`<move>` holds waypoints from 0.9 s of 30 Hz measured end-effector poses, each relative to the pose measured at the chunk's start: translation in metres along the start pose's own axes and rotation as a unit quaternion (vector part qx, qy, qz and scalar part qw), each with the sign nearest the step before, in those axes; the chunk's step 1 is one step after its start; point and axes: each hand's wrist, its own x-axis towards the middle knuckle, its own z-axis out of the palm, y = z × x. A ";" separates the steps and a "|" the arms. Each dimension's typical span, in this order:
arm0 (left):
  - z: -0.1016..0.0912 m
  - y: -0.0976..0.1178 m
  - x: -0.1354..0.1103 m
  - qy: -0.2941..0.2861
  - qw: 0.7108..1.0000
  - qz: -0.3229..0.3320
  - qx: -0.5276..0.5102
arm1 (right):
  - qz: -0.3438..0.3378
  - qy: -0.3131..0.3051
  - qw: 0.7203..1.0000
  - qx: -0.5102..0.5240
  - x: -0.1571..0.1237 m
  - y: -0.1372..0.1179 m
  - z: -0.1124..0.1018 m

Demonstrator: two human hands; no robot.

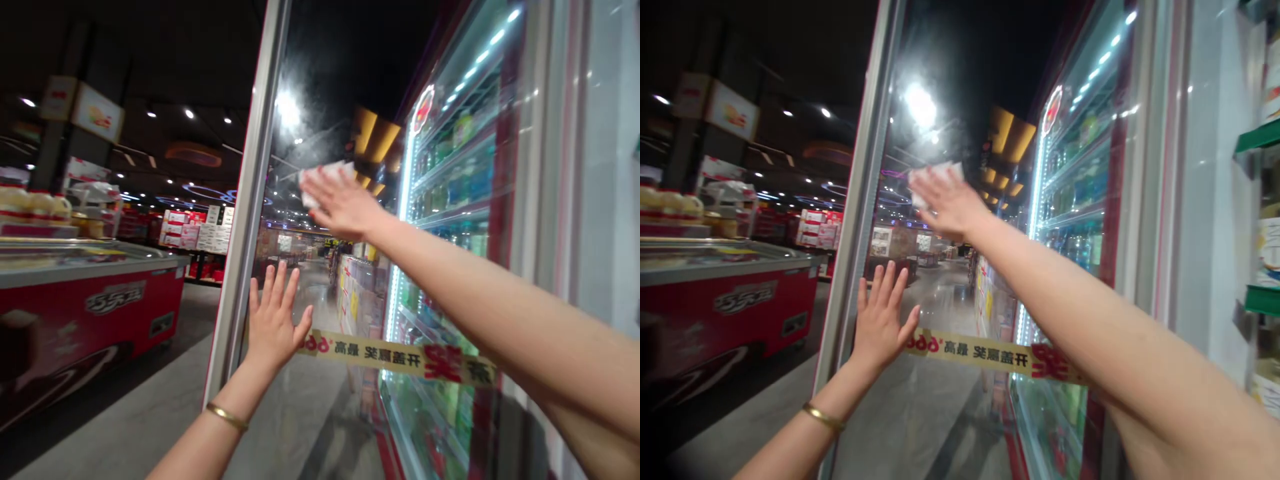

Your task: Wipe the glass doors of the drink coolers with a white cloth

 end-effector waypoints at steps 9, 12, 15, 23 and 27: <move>-0.001 -0.005 -0.002 0.003 1.000 0.017 0.004 | -0.070 -0.030 0.997 0.012 -0.028 -0.058 0.021; -0.001 -0.006 -0.002 -0.004 1.000 0.018 0.002 | 0.098 0.002 0.995 0.004 -0.072 -0.033 0.014; -0.001 -0.005 -0.002 -0.011 1.000 0.012 -0.001 | 0.378 0.068 0.923 -0.023 -0.114 0.004 0.001; -0.003 -0.007 -0.002 -0.026 0.999 0.001 -0.047 | 0.112 -0.031 0.993 0.028 -0.242 -0.124 0.022; -0.005 -0.006 -0.002 -0.036 0.997 -0.001 -0.068 | 0.348 0.014 0.937 -0.040 -0.291 -0.099 0.016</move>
